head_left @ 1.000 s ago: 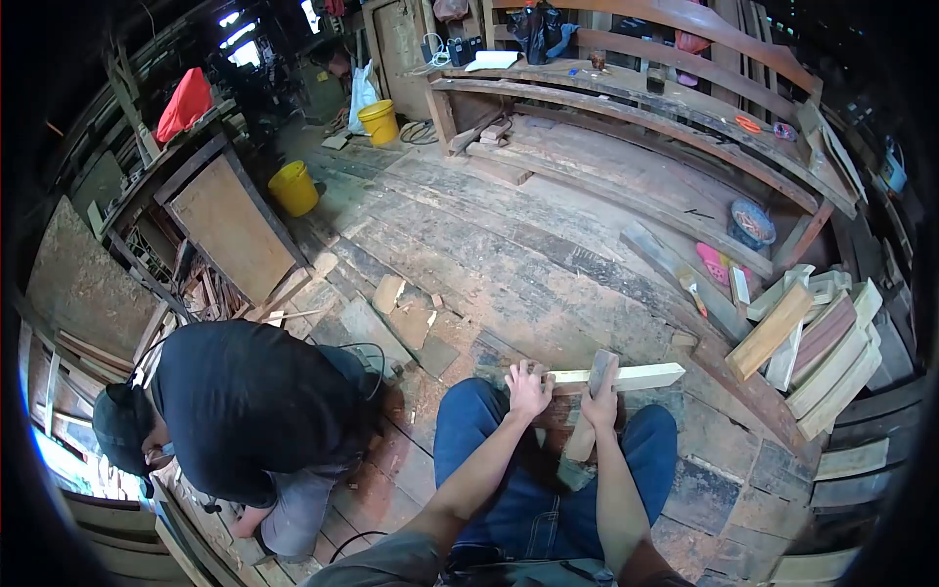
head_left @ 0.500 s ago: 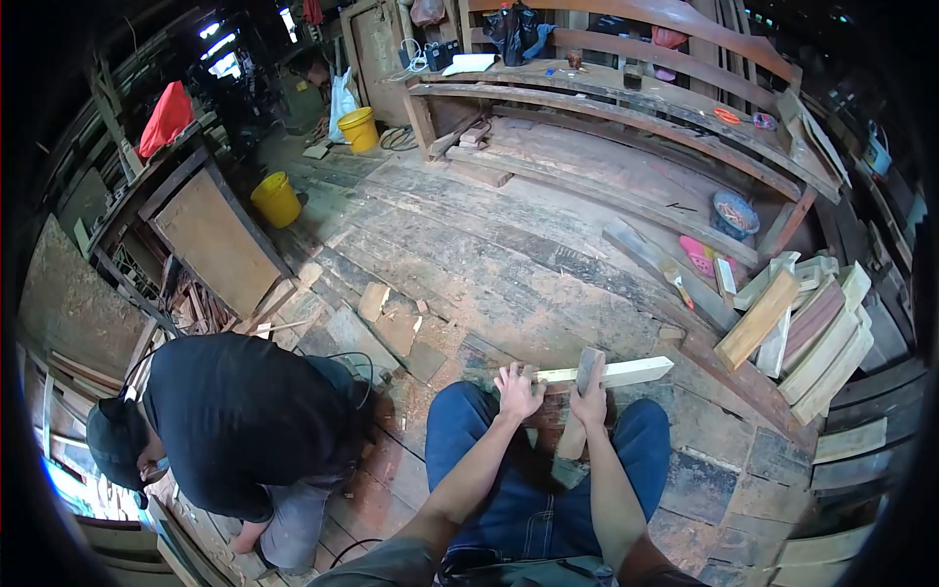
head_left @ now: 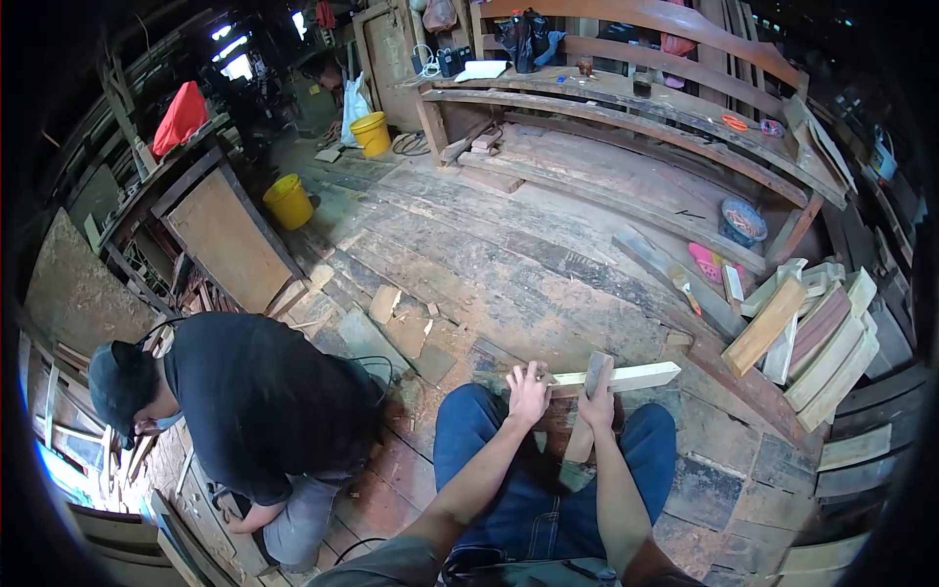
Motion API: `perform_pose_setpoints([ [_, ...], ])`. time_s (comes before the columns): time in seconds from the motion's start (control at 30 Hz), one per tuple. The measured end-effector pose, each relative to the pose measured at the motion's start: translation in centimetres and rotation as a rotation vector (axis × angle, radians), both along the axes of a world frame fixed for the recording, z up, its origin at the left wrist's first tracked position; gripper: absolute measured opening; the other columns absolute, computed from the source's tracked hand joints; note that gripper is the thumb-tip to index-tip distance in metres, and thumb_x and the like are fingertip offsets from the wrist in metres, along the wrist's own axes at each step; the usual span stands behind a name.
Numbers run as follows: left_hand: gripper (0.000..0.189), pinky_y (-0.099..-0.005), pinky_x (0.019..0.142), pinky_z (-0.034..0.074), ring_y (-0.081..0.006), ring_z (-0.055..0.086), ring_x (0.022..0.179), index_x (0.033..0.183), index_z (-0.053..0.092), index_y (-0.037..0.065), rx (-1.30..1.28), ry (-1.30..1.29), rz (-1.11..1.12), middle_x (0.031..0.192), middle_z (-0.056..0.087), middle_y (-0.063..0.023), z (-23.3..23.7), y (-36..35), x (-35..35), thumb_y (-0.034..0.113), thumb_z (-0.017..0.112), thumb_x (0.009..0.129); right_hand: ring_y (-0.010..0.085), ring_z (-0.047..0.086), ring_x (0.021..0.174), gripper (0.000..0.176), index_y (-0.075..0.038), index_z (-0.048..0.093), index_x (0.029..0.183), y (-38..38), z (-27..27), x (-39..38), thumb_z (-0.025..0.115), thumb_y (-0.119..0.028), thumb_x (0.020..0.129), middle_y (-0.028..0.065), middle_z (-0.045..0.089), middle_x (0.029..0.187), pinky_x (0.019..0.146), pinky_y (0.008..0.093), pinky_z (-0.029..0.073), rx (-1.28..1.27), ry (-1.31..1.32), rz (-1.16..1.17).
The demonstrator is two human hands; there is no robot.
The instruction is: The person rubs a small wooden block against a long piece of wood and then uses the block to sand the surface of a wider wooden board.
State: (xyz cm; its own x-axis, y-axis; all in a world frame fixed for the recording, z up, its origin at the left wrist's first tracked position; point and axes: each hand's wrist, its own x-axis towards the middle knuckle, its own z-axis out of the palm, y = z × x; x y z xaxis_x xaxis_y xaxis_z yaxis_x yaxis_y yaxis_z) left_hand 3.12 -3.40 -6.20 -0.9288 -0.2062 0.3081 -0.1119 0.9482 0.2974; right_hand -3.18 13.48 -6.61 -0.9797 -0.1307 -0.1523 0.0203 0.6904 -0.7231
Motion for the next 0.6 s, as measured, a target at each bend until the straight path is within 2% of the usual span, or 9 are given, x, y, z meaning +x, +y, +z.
perform_pose_setpoints([
  [0.13,0.020,-0.0526,0.097,0.036,-0.0335,0.046,0.118,0.101,0.074,0.017,-0.078,0.008,-0.011,0.131,0.051,-0.0022,-0.20,0.26,-0.08,0.023,0.070,0.083,0.0552,0.058,0.117,0.106,-0.033,-0.009,0.162,-0.09,0.46,0.17,0.068,-0.028,0.089,0.0379,0.052,0.138,0.100,0.0567,0.048,0.007,0.003,-0.008],
  [0.17,0.014,-0.0523,0.094,0.037,-0.0357,0.047,0.113,0.092,0.075,0.016,-0.091,0.116,-0.006,0.126,0.055,-0.0020,-0.36,0.37,-0.19,0.020,0.072,0.080,0.0550,0.058,0.118,0.107,-0.034,-0.009,0.162,-0.20,0.68,0.19,0.067,-0.026,0.089,0.0363,0.053,0.138,0.101,0.0567,0.047,0.016,-0.015,-0.018],
  [0.27,0.013,-0.0522,0.093,0.037,-0.0347,0.047,0.113,0.088,0.075,0.014,-0.094,0.138,-0.002,0.125,0.055,-0.0018,-0.43,0.49,-0.21,0.021,0.072,0.077,0.0544,0.058,0.119,0.106,-0.035,-0.010,0.162,-0.26,0.68,0.13,0.066,-0.025,0.089,0.0349,0.055,0.137,0.103,0.0563,0.046,0.030,-0.026,-0.033],
  [0.4,0.015,-0.0516,0.093,0.037,-0.0334,0.048,0.112,0.087,0.074,0.013,-0.087,0.108,-0.005,0.121,0.055,-0.0019,0.13,0.58,0.00,0.023,0.072,0.076,0.0547,0.059,0.117,0.107,-0.034,-0.009,0.162,-0.20,-0.03,-0.08,0.068,-0.030,0.089,0.0395,0.051,0.137,0.098,0.0567,0.049,0.020,-0.027,-0.028],
  [0.57,0.015,-0.0492,0.091,0.038,-0.0326,0.048,0.109,0.087,0.074,0.013,-0.087,0.116,0.000,0.115,0.055,-0.0033,-0.02,0.62,-0.06,0.022,0.072,0.075,0.0549,0.059,0.116,0.107,-0.035,-0.009,0.162,-0.11,-0.03,-0.13,0.068,-0.030,0.089,0.0394,0.052,0.136,0.099,0.0569,0.049,0.023,-0.040,-0.017],
  [0.6,0.020,-0.0493,0.093,0.037,-0.0326,0.048,0.111,0.092,0.073,0.011,-0.077,0.086,-0.004,0.116,0.055,-0.0044,-0.15,0.63,-0.11,0.024,0.072,0.076,0.0549,0.059,0.116,0.107,-0.034,-0.009,0.162,-0.16,0.14,-0.11,0.068,-0.030,0.089,0.0395,0.052,0.136,0.099,0.0570,0.049,0.027,-0.033,-0.017],
])
